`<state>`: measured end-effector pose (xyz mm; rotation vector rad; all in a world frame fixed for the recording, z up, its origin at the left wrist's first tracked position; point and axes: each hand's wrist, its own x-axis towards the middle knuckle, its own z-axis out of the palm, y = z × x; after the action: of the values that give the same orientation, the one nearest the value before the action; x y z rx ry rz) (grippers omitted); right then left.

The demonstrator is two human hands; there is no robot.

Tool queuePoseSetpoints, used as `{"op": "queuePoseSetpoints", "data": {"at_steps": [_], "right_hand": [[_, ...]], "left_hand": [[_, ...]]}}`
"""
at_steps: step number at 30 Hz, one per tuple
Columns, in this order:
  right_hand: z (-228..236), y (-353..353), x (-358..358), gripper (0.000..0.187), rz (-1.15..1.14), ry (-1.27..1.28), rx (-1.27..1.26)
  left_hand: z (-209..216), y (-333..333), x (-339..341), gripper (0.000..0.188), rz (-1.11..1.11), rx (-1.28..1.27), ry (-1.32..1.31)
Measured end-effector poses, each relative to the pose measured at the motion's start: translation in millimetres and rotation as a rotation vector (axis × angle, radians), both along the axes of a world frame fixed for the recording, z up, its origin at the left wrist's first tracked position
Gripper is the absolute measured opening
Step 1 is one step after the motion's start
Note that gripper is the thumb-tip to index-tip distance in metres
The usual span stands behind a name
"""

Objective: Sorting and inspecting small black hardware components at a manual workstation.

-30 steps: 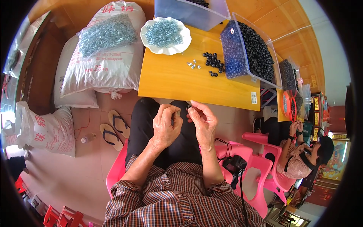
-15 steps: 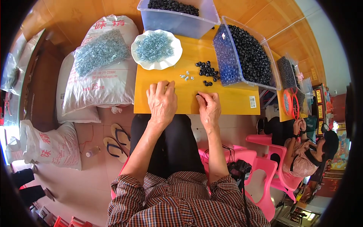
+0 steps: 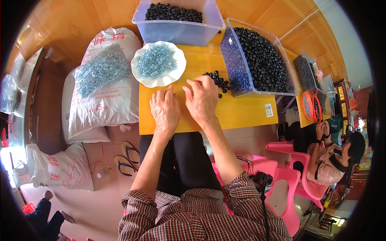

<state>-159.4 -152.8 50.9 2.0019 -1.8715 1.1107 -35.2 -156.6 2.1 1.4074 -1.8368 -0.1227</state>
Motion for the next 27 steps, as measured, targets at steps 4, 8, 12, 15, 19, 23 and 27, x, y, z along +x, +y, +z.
{"op": "queuePoseSetpoints", "data": {"at_steps": [4,8,12,15,19,23,27], "right_hand": [[-13.6,-26.0,2.0,0.025,-0.075,0.05,0.147],[-21.2,-34.8,8.6,0.024,-0.12,-0.002,0.151],[-28.8,-41.6,13.1,0.017,-0.138,-0.022,0.182],[-31.1,-43.3,13.8,0.012,-0.135,-0.053,0.111],[-25.3,-36.4,10.2,0.009,-0.128,-0.05,0.085],[-14.8,-4.8,7.2,0.016,0.003,-0.139,0.038],[-8.5,54.9,-11.4,0.012,0.073,-0.784,0.091]], "left_hand": [[1.8,0.2,-2.2,0.032,-0.002,-0.003,0.021],[5.0,0.8,-0.5,0.031,-0.001,0.022,0.024],[3.5,-0.1,-1.9,0.029,0.008,0.022,0.038],[5.6,-0.7,-3.1,0.028,0.006,0.021,0.037],[4.6,-1.3,-5.1,0.028,-0.002,0.004,0.025],[0.3,0.5,0.3,0.026,-0.002,0.002,0.057],[10.4,6.5,-4.8,0.018,-0.023,-0.008,0.123]]}}
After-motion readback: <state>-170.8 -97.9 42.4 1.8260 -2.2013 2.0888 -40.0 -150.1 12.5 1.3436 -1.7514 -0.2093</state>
